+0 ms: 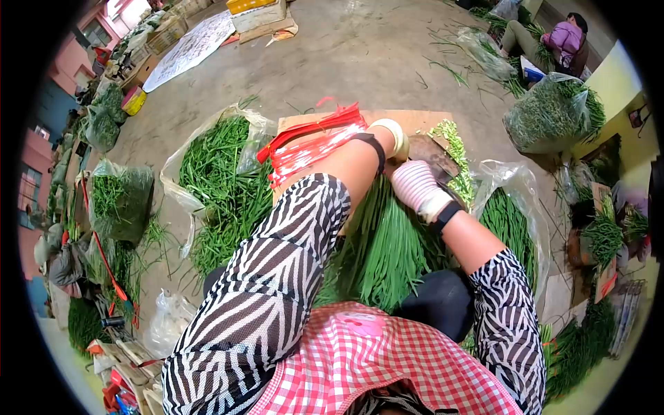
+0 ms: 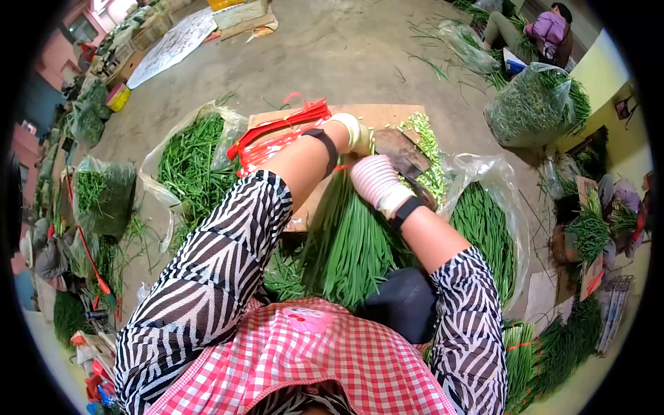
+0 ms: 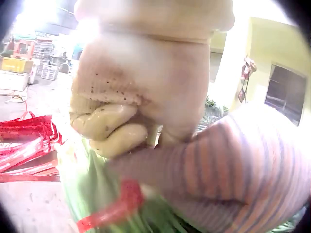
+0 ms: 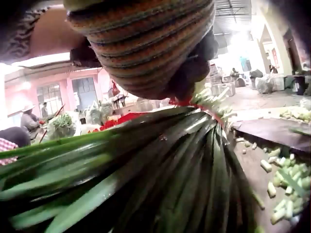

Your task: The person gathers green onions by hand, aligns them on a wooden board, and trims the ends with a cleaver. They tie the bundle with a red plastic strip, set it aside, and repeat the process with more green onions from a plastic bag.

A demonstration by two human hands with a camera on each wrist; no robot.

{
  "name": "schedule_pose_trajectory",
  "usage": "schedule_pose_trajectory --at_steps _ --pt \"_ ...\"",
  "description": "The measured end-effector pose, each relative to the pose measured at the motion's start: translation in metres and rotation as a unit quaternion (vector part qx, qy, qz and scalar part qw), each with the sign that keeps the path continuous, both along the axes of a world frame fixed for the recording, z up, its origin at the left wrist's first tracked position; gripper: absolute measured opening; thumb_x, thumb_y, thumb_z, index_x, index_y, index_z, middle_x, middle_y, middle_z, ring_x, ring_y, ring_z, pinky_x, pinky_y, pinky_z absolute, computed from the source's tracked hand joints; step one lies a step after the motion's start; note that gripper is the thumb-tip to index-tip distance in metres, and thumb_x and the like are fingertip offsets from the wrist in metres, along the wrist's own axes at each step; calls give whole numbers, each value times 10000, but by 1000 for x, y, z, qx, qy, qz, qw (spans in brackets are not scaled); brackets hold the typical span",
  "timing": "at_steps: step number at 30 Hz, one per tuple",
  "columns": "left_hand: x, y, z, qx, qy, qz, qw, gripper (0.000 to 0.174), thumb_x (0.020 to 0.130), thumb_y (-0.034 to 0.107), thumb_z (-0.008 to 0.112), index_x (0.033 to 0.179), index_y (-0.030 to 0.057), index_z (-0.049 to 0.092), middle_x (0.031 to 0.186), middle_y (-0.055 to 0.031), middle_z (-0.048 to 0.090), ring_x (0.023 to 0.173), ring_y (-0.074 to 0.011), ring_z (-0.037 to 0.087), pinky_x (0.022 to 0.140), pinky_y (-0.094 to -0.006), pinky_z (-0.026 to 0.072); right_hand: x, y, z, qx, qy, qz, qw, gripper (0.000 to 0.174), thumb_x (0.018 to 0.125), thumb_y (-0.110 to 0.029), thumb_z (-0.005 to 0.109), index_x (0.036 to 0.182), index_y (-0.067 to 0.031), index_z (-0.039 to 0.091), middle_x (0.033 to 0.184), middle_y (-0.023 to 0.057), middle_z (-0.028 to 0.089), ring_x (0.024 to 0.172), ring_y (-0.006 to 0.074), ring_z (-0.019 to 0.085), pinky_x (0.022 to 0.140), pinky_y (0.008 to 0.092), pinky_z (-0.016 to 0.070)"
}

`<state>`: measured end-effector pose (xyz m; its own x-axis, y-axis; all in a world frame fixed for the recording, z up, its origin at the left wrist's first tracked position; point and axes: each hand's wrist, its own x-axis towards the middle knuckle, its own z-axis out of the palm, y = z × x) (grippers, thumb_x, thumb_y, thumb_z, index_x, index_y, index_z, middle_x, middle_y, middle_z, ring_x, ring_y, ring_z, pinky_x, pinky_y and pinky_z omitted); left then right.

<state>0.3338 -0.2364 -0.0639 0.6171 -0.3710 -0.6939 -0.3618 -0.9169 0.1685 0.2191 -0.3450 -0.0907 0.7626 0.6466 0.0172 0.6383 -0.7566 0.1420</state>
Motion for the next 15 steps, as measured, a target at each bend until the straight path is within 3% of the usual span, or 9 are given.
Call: schedule_pose_trajectory --at_steps 5,6,7,8,10,11,12,13,15 --pt "-10 11 23 -5 19 19 1000 409 961 275 556 1283 96 734 1236 -131 746 1075 -291 712 920 -487 541 4 12 6 80 -21 45 996 241 943 -193 574 955 -21 742 795 200 728 689 361 724 615 475 592" --pt "-9 13 20 -9 23 19 1000 422 963 278 548 1298 94 727 1257 -139 739 1088 -295 710 926 -487 540 5 9 4 49 -2 56 997 242 954 -193 569 985 -28 743 836 205 736 722 366 731 637 477 595" --pt "-8 14 9 -48 65 94 992 440 960 284 537 1304 82 722 1292 -151 727 1090 -301 715 926 -480 544 4 7 15 19 18 66 998 245 964 -192 563 1015 -36 744 878 209 743 755 370 737 659 480 598" --pt "-2 12 1 -22 40 64 997 438 954 280 547 1305 83 721 1294 -149 726 1091 -301 716 924 -476 545 2 5 22 -10 37 74 996 250 975 -192 557 1045 -43 745 920 214 751 787 375 744 682 483 602" --pt "-9 11 15 27 -12 4 1000 437 941 272 568 1307 87 719 1298 -145 725 1094 -300 718 921 -470 549 8 -6 6 -71 13 56 996 207 932 -153 587 1003 -44 748 800 193 736 711 367 730 670 476 595" --pt "5 22 -18 -9 -33 -76 997 359 962 267 570 1214 76 739 1202 -147 750 1039 -311 713 877 -447 539 12 -16 -5 9 25 21 999 203 939 -163 590 987 -46 748 810 191 735 722 369 731 677 475 594" --pt "-21 29 11 41 -102 -134 985 362 963 282 569 1220 93 741 1232 -131 745 1079 -314 716 906 -428 548 13 -24 -14 89 37 -12 995 201 946 -173 594 971 -48 749 820 188 735 732 370 732 684 474 592" --pt "-9 40 -31 -17 -142 -190 971 345 970 290 563 1199 107 745 1199 -125 753 1074 -315 718 902 -428 553 5 -28 -10 202 83 -84 972 241 951 -236 617 996 -43 753 880 216 736 824 382 732 776 467 585" --pt "-52 53 -3 -142 -168 -50 974 300 988 309 546 1100 117 748 1068 -133 765 1011 -334 722 874 -436 566 15 -29 -29 340 166 -175 909 289 948 -288 631 1035 -38 747 932 237 735 896 391 722 846 460 567"
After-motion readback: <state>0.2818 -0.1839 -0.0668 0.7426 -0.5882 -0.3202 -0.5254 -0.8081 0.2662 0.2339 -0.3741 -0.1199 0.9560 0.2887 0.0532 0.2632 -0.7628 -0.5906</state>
